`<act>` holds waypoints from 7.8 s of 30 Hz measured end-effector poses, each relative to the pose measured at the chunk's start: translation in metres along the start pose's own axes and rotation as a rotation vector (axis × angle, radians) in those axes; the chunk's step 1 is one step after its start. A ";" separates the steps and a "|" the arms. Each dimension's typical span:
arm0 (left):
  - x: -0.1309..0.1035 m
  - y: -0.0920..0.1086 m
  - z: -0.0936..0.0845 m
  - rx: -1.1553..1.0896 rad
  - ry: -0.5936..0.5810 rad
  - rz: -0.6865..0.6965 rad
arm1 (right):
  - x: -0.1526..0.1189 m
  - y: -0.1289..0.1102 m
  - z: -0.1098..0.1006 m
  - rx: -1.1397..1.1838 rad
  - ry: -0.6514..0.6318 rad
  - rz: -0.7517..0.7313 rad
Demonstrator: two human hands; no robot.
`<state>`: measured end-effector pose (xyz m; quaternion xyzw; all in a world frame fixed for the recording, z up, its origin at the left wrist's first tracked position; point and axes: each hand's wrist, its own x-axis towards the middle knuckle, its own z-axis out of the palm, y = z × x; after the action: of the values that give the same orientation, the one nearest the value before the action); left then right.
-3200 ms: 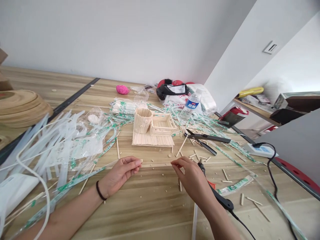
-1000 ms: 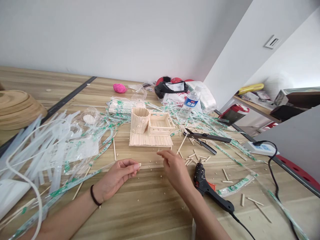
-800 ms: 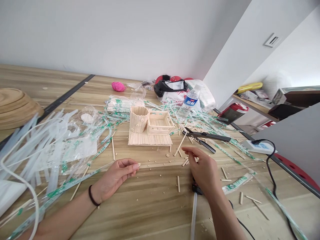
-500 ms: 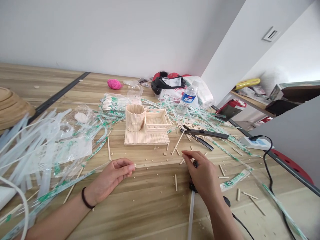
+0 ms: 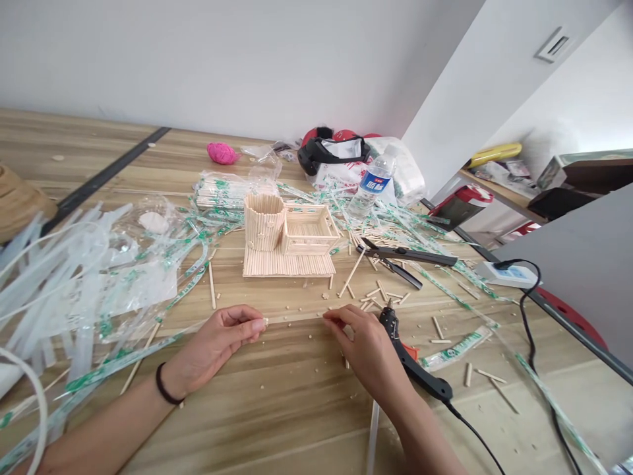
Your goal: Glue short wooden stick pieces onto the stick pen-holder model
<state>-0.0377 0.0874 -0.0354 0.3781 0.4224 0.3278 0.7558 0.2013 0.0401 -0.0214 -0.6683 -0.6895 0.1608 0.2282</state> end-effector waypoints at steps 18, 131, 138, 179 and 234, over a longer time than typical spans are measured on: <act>0.002 -0.001 0.001 0.389 -0.114 0.133 | -0.004 -0.010 0.016 -0.033 -0.150 -0.034; -0.005 -0.001 0.012 0.334 -0.063 0.238 | -0.008 -0.052 0.039 0.387 0.172 -0.237; -0.007 -0.001 0.014 0.352 -0.069 0.224 | -0.006 -0.049 0.034 0.371 0.149 -0.281; 0.000 -0.006 0.006 0.133 0.066 0.124 | -0.065 0.067 -0.029 -0.315 0.157 0.270; -0.002 -0.001 0.011 0.316 -0.025 0.137 | -0.055 -0.035 -0.013 0.930 -0.284 0.474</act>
<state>-0.0289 0.0820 -0.0322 0.5241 0.4327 0.3033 0.6680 0.1790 -0.0173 0.0028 -0.6058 -0.3999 0.5850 0.3617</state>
